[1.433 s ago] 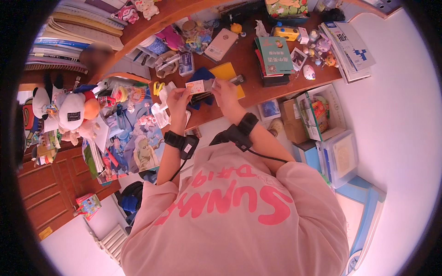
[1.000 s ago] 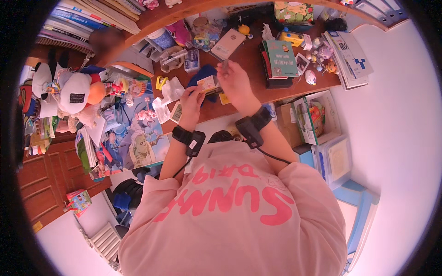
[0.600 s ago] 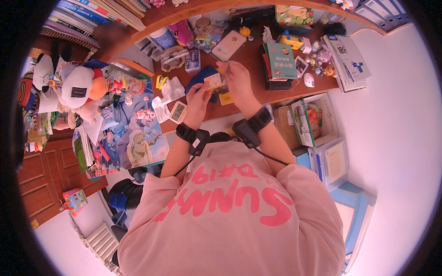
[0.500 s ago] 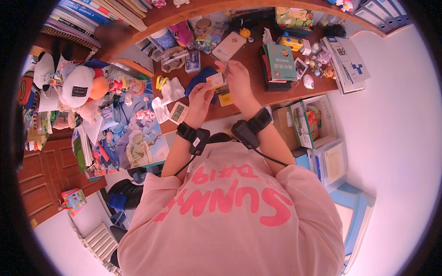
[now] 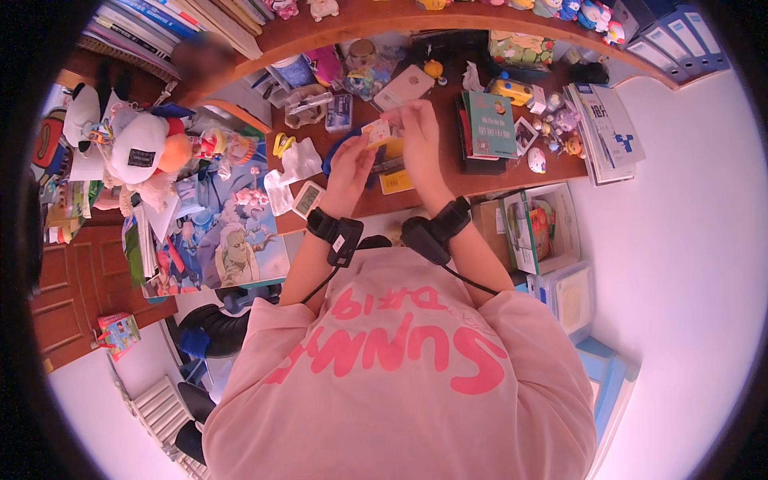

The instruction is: The person picks up and repositions small items on a shelf, handles a small pink box, a yellow object, and a blue cloth, and finally picks up a yellow notebook.

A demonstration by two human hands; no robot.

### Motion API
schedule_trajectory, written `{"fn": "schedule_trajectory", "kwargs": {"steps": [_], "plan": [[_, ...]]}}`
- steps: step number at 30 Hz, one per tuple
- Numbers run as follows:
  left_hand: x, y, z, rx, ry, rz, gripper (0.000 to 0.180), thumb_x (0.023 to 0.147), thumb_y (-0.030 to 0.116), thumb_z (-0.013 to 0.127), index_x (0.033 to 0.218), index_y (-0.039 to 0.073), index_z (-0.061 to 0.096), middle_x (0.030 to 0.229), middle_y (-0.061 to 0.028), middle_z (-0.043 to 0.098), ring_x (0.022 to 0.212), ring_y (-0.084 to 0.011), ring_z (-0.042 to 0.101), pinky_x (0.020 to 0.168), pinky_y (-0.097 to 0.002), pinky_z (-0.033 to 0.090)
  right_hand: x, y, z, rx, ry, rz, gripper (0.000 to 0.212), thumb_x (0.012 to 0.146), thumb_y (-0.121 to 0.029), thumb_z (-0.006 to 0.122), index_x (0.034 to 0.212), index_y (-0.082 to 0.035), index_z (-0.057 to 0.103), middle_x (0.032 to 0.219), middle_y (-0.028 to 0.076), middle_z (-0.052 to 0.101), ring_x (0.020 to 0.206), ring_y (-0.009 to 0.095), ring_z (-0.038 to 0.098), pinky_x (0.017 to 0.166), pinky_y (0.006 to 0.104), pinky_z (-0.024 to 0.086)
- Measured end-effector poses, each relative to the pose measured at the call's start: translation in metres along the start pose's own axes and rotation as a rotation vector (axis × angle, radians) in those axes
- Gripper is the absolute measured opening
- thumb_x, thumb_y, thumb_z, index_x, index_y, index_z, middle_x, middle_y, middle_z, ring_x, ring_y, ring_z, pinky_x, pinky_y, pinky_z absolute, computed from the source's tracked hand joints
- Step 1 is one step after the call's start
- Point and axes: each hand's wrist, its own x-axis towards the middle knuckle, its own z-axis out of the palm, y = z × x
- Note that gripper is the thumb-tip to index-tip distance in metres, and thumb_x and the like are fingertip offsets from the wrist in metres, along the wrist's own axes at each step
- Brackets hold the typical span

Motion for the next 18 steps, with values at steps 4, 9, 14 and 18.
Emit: {"fn": "schedule_trajectory", "kwargs": {"steps": [4,9,14,18], "plan": [[0.008,0.002,0.005,0.002,0.011,-0.002,0.009,0.084,0.007,0.059,0.091,0.003,0.057,0.092,-0.0056,0.06,0.085,-0.0148,0.058,0.075,-0.0222,0.048,0.003,-0.009,0.001,-0.015,0.007,-0.123,0.011,0.095,-0.013,0.036,0.095,-0.004,0.042,0.092,0.013,0.059,0.091,0.017,0.057,0.086,0.0276,0.043],[0.012,0.003,0.017,-0.012,0.009,0.02,0.01,0.084,0.007,0.058,0.093,0.002,0.056,0.094,-0.0061,0.059,0.089,-0.0158,0.057,0.079,-0.0238,0.047,0.01,-0.01,-0.009,-0.418,-0.075,-0.215,0.012,0.095,-0.011,0.034,0.096,-0.001,0.04,0.091,0.013,0.058,0.088,0.017,0.056,0.085,0.0301,0.043],[0.017,-0.003,0.021,0.034,0.014,0.046,0.014,0.085,0.008,0.057,0.097,0.002,0.054,0.099,-0.007,0.058,0.091,-0.0167,0.056,0.082,-0.0261,0.047,0.025,0.001,-0.023,-0.212,-0.133,-0.199,0.013,0.095,-0.014,0.038,0.098,-0.002,0.042,0.097,0.013,0.059,0.089,0.019,0.058,0.08,0.0308,0.044],[0.021,-0.008,0.026,0.016,0.051,0.024,0.02,0.086,0.008,0.057,0.103,0.003,0.049,0.102,-0.0086,0.057,0.088,-0.0154,0.057,0.077,-0.023,0.048,0.031,-0.003,-0.035,-0.066,-0.167,-0.252,0.014,0.095,-0.014,0.037,0.1,-0.003,0.043,0.106,0.014,0.056,0.096,0.02,0.055,0.088,0.0304,0.04]]}}
